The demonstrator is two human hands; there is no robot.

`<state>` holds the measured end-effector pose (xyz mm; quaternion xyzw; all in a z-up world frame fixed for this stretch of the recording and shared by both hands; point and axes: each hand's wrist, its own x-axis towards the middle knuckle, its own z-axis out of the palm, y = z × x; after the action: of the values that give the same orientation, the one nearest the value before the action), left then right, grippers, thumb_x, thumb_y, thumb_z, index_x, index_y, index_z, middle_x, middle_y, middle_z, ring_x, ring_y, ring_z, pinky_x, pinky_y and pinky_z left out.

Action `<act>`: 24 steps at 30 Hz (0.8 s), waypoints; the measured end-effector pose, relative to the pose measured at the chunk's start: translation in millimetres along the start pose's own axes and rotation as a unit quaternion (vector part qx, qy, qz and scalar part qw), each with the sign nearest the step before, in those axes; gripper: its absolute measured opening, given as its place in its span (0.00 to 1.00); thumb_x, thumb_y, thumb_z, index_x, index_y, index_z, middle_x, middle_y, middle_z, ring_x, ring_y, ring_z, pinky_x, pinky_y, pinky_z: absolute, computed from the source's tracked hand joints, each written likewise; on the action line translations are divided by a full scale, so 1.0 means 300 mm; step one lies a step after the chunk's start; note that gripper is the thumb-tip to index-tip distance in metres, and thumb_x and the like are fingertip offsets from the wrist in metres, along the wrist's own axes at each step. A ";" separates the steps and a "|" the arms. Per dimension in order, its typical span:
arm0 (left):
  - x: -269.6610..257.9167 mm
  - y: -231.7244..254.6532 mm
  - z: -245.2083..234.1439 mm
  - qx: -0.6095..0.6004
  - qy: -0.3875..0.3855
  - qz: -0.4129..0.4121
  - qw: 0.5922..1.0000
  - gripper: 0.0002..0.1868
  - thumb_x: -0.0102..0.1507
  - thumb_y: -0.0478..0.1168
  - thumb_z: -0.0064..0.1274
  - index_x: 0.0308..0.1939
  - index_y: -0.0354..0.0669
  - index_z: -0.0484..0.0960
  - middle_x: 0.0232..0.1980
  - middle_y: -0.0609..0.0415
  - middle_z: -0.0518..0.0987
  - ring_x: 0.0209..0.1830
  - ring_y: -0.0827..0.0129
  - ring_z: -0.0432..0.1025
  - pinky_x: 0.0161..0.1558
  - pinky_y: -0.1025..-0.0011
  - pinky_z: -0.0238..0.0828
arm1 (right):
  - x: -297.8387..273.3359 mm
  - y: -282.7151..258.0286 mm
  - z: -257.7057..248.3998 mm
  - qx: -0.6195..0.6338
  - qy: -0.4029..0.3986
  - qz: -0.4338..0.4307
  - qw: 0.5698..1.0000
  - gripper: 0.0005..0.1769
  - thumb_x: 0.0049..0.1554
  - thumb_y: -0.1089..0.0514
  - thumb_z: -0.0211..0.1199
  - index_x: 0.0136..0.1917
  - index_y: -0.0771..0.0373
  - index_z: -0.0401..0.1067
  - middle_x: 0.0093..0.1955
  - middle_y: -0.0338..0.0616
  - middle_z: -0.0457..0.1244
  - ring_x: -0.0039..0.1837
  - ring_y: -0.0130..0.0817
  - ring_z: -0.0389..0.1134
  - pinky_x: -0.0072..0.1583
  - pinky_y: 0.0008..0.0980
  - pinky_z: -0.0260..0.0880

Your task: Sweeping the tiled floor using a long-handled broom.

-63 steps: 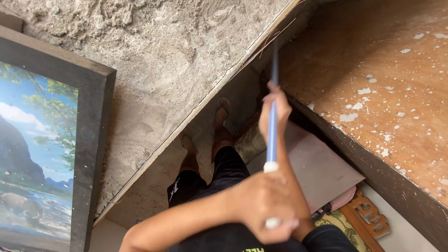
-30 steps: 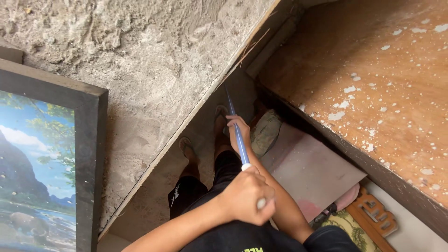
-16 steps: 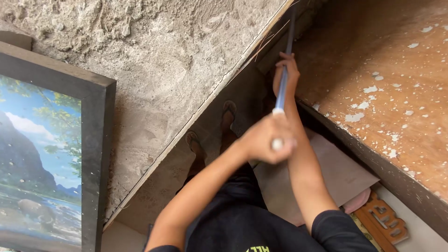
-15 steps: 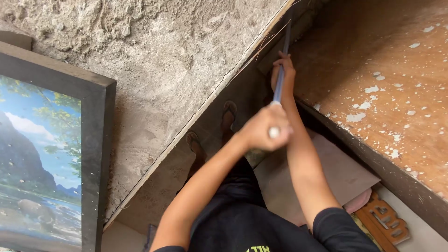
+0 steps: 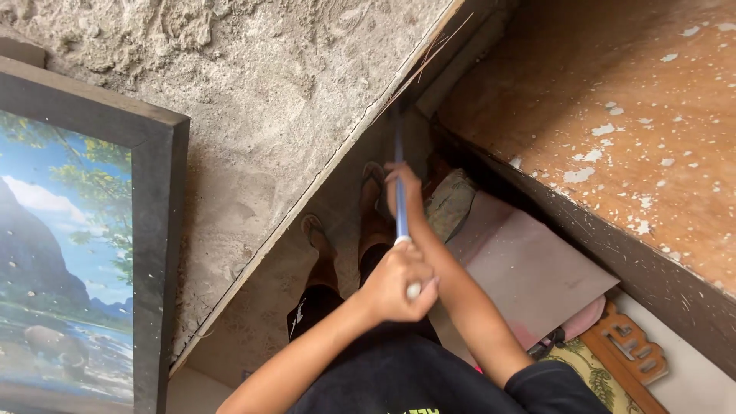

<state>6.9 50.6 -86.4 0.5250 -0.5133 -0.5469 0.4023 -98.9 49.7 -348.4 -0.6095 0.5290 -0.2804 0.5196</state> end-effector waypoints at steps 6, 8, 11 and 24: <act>-0.111 0.170 -0.018 -0.010 -0.015 -0.048 0.999 0.15 0.57 0.36 0.55 0.17 0.45 0.69 0.19 0.53 0.68 0.22 0.60 0.65 0.40 0.64 0.60 | -0.117 -0.267 -0.038 0.003 -0.093 0.037 0.995 0.03 0.56 0.73 0.56 0.43 0.70 0.68 0.57 0.60 0.69 0.57 0.52 0.72 0.71 0.44 0.63; -0.074 0.227 -0.047 -0.015 -0.023 -0.032 0.999 0.15 0.56 0.36 0.56 0.17 0.46 0.68 0.18 0.53 0.67 0.22 0.60 0.65 0.39 0.64 0.60 | -0.078 -0.332 -0.068 -0.002 -0.098 0.052 0.994 0.03 0.56 0.73 0.56 0.43 0.71 0.68 0.57 0.61 0.69 0.56 0.51 0.72 0.72 0.45 0.62; -0.012 0.312 -0.066 -0.049 -0.036 0.035 0.998 0.14 0.60 0.36 0.56 0.21 0.45 0.71 0.21 0.54 0.67 0.24 0.59 0.65 0.42 0.64 0.62 | -0.008 -0.414 -0.130 -0.015 -0.045 0.026 0.999 0.03 0.55 0.73 0.55 0.42 0.70 0.68 0.56 0.60 0.69 0.57 0.51 0.73 0.76 0.49 0.61; 0.485 -0.277 0.041 -0.042 0.088 0.071 0.993 0.14 0.61 0.33 0.53 0.20 0.40 0.71 0.23 0.49 0.69 0.27 0.55 0.65 0.38 0.61 0.63 | 0.640 0.198 -0.226 -0.052 0.072 -0.063 0.994 0.07 0.58 0.76 0.52 0.44 0.69 0.68 0.59 0.61 0.68 0.55 0.42 0.72 0.50 0.33 0.71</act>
<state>-15.1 -77.8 -192.5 0.5165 -0.4884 -0.4894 0.5052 -126.1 -147.0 -422.9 -0.6461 0.5392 -0.3283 0.4291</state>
